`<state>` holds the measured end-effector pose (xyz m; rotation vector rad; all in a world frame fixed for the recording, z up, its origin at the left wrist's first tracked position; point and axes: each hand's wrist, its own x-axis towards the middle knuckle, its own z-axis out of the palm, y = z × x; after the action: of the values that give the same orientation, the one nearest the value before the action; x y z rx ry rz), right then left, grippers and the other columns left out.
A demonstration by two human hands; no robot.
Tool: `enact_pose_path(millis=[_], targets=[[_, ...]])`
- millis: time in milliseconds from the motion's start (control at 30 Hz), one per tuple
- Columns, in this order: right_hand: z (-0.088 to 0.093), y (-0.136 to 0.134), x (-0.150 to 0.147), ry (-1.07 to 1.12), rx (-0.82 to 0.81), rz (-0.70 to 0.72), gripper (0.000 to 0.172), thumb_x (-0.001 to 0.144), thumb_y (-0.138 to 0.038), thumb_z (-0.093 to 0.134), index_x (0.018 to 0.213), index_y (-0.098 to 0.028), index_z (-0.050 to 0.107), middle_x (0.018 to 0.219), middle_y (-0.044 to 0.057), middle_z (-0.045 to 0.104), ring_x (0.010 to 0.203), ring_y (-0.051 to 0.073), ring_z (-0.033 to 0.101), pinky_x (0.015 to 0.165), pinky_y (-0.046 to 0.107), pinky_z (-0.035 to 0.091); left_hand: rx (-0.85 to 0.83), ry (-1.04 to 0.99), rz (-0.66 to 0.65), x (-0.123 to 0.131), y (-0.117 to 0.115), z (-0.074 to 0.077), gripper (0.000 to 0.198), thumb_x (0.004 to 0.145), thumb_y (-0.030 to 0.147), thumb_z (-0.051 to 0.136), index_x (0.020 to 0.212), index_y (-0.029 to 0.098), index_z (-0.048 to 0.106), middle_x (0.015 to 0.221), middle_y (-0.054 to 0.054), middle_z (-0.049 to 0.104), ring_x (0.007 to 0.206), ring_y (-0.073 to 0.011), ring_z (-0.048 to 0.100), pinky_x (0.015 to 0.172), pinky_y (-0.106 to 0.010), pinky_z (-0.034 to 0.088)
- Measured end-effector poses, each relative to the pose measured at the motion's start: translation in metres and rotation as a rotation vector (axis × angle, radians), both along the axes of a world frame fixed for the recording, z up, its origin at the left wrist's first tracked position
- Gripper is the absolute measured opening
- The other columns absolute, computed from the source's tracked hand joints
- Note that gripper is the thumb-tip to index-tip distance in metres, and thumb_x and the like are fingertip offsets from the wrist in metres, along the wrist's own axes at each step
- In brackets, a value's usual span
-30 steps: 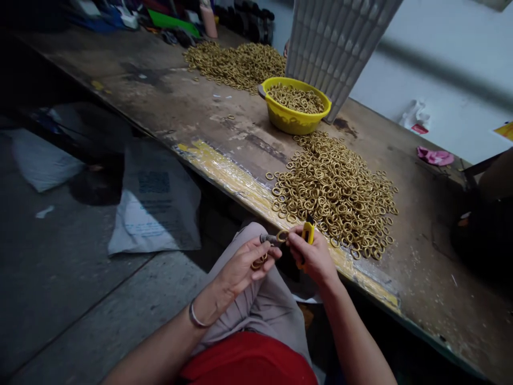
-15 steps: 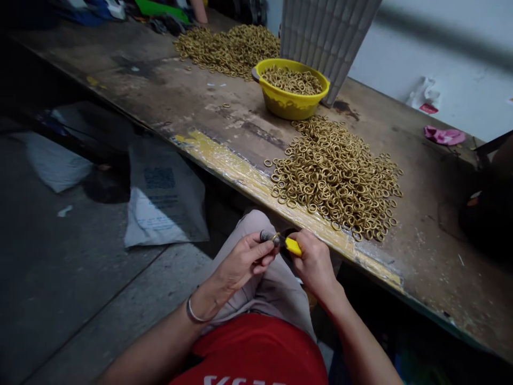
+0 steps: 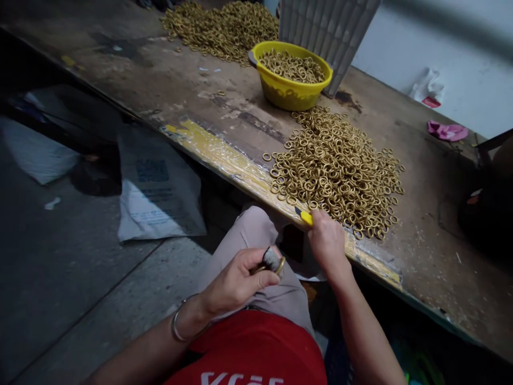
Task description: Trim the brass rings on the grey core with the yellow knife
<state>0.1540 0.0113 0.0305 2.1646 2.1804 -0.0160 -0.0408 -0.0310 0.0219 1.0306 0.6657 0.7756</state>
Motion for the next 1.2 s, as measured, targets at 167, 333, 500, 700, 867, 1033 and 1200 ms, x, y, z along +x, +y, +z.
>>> enact_pose_path(millis=[167,333,500,700,867,1033,1200], targets=[[-0.006,0.036,-0.022,0.072,0.085,0.160,0.024,0.082,-0.009,0.050,0.099,-0.019,0.065,0.099,0.006,0.065,0.076,0.017,0.059,0.062,0.027,0.032,-0.415,-0.189,0.133,0.005,0.009,-0.022,0.038,0.075,0.046,0.073,0.072,0.016,0.049,0.063,0.003,0.050,0.045,-0.0031,0.028,0.039,-0.018,0.013],[-0.017,0.062,-0.044,-0.010,0.021,0.195,0.017,0.087,-0.015,0.049,0.092,-0.018,0.065,0.095,0.007,0.064,0.066,0.014,0.055,0.057,0.028,0.028,-0.475,-0.273,0.197,0.002,0.018,-0.035,0.030,0.076,0.036,0.073,0.080,0.017,0.049,0.063,0.003,0.055,0.044,-0.0029,0.032,0.038,-0.016,0.014],[-0.010,0.061,-0.035,0.454,0.000,0.120,0.012,0.083,-0.024,0.055,0.074,-0.018,0.058,0.071,0.002,0.058,0.060,0.013,0.050,0.056,0.025,0.031,-0.475,-0.257,0.246,-0.004,0.027,-0.039,0.030,0.077,0.041,0.069,0.083,0.014,0.056,0.080,-0.006,0.065,0.052,-0.0067,0.049,0.037,-0.016,0.018],[0.005,0.025,-0.022,1.510,-0.500,-0.236,0.035,0.072,-0.050,0.069,0.074,-0.019,0.054,0.056,-0.005,0.052,0.039,0.006,0.036,0.038,0.020,0.024,-0.042,0.087,0.473,0.004,0.026,-0.041,0.019,0.080,0.031,0.069,0.088,0.014,0.064,0.076,-0.004,0.067,0.052,-0.0073,0.049,0.049,-0.020,0.038],[-0.001,0.001,-0.020,1.711,-0.681,-0.345,0.036,0.067,-0.045,0.075,0.069,-0.018,0.050,0.055,-0.007,0.048,0.038,0.003,0.034,0.035,0.016,0.021,0.183,0.254,0.461,0.010,0.014,-0.034,0.010,0.078,0.023,0.070,0.085,0.016,0.071,0.070,-0.001,0.065,0.061,-0.0120,0.053,0.059,-0.023,0.042],[-0.003,-0.015,-0.014,1.591,-0.613,-0.265,0.038,0.076,-0.053,0.065,0.068,-0.020,0.049,0.055,-0.006,0.045,0.040,0.005,0.032,0.038,0.019,0.023,0.044,0.229,0.384,0.014,0.009,-0.030,0.013,0.075,0.026,0.073,0.074,0.014,0.068,0.059,0.001,0.058,0.054,-0.0101,0.047,0.052,-0.021,0.038],[0.000,-0.043,-0.005,0.869,-0.083,0.050,0.023,0.089,-0.032,0.050,0.070,-0.019,0.053,0.062,-0.001,0.052,0.057,0.012,0.045,0.056,0.024,0.033,-0.234,0.047,0.290,0.019,0.005,-0.029,0.033,0.071,0.042,0.077,0.075,0.014,0.061,0.053,0.005,0.047,0.045,-0.0051,0.034,0.041,-0.017,0.023]])
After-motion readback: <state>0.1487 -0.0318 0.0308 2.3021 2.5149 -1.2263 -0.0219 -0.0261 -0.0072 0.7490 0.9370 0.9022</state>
